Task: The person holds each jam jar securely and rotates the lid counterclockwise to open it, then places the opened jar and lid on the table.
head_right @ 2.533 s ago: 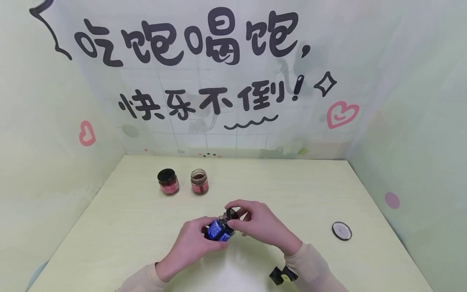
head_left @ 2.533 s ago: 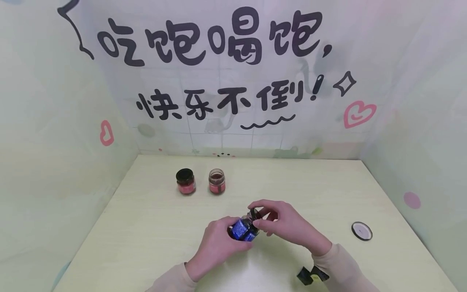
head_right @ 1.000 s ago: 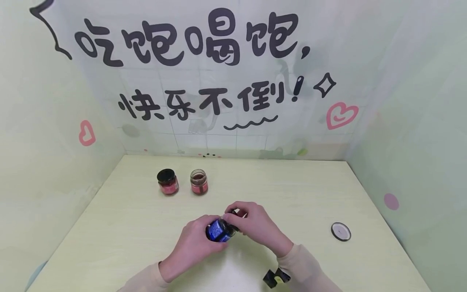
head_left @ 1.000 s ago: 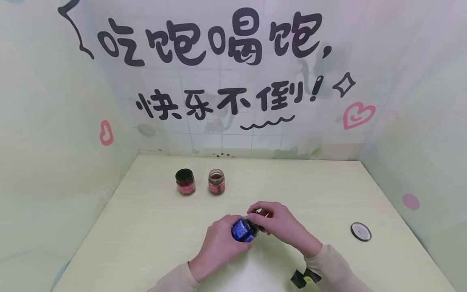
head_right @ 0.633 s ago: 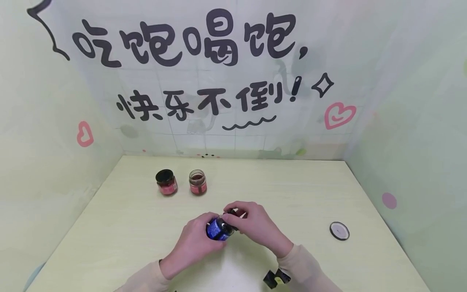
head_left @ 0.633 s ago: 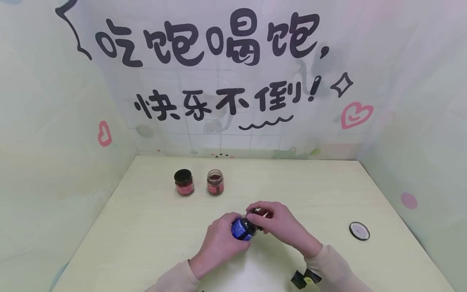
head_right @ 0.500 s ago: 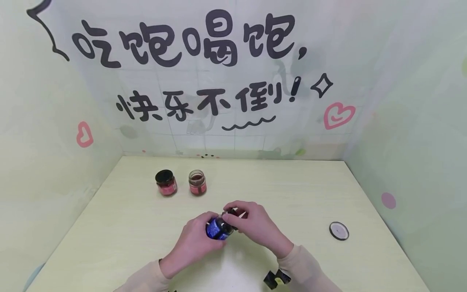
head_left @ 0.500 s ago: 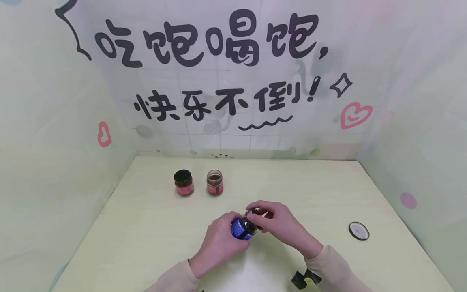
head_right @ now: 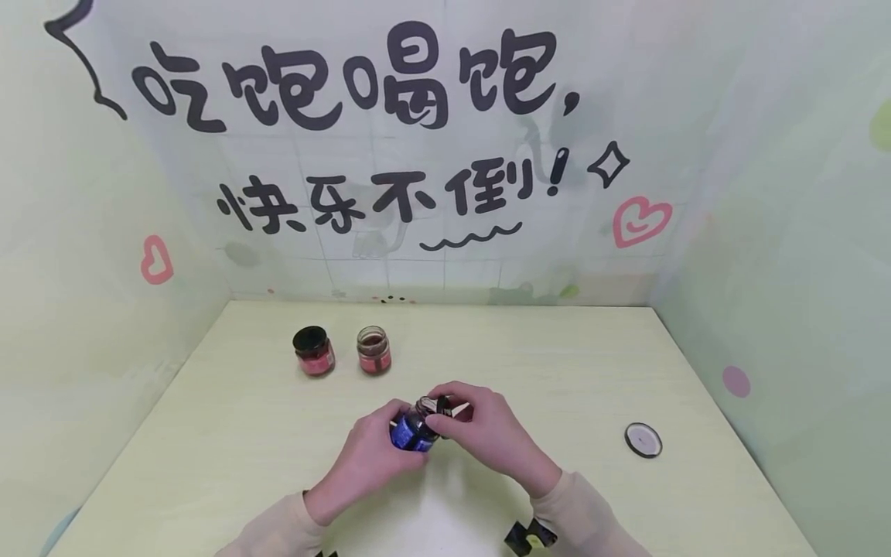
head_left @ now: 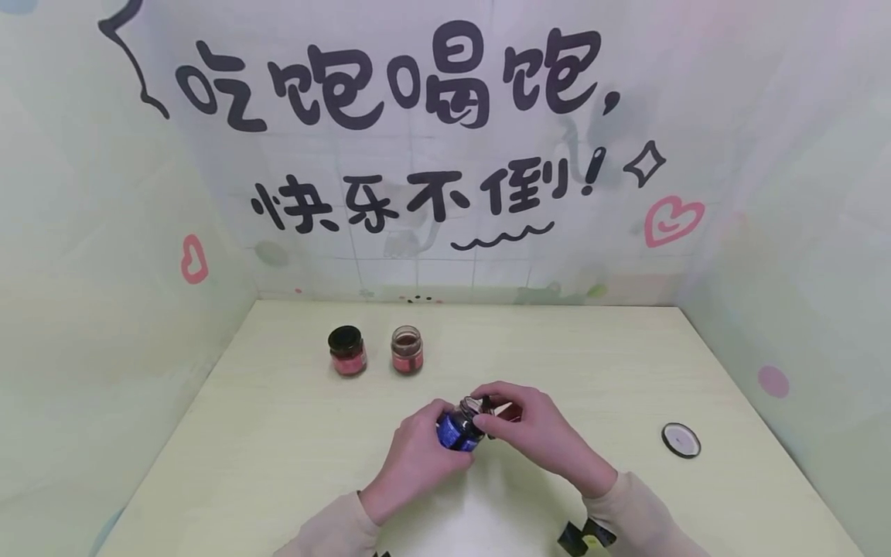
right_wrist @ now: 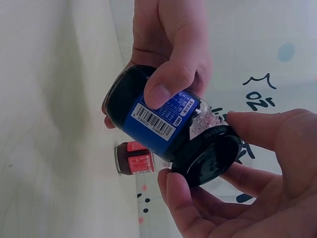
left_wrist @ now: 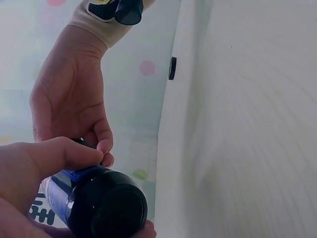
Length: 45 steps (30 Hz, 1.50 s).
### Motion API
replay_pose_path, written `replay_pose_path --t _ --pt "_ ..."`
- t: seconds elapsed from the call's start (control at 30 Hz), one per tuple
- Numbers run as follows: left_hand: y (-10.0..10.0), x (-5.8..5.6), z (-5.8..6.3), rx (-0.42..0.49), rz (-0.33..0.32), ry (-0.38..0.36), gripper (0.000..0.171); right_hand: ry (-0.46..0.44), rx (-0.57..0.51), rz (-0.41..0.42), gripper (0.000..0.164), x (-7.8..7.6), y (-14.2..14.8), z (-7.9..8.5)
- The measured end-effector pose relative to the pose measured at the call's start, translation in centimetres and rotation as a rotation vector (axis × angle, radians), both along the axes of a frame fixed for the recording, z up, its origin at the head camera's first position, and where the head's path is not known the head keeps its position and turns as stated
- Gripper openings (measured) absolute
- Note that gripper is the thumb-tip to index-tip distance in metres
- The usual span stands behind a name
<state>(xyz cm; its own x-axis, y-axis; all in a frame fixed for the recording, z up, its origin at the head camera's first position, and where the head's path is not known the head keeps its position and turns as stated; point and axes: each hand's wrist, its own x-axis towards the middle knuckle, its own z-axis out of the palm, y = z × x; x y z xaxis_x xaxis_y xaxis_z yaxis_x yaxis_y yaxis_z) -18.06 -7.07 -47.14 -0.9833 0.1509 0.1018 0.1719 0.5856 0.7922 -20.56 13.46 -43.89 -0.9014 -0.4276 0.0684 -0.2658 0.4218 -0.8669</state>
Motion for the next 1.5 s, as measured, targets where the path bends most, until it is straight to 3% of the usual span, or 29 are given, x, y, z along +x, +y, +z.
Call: replay_pose_path --t 0.87,1.5 --pt "0.5 -3.5 -0.2 0.048 0.089 -0.05 0.062 -0.032 0.008 -0.12 0.031 -0.3 3.0 -1.2" --pt "0.5 -5.9 0.3 0.068 0.142 -0.043 0.063 0.0 0.136 -0.233 0.035 -1.5 5.9 -3.0"
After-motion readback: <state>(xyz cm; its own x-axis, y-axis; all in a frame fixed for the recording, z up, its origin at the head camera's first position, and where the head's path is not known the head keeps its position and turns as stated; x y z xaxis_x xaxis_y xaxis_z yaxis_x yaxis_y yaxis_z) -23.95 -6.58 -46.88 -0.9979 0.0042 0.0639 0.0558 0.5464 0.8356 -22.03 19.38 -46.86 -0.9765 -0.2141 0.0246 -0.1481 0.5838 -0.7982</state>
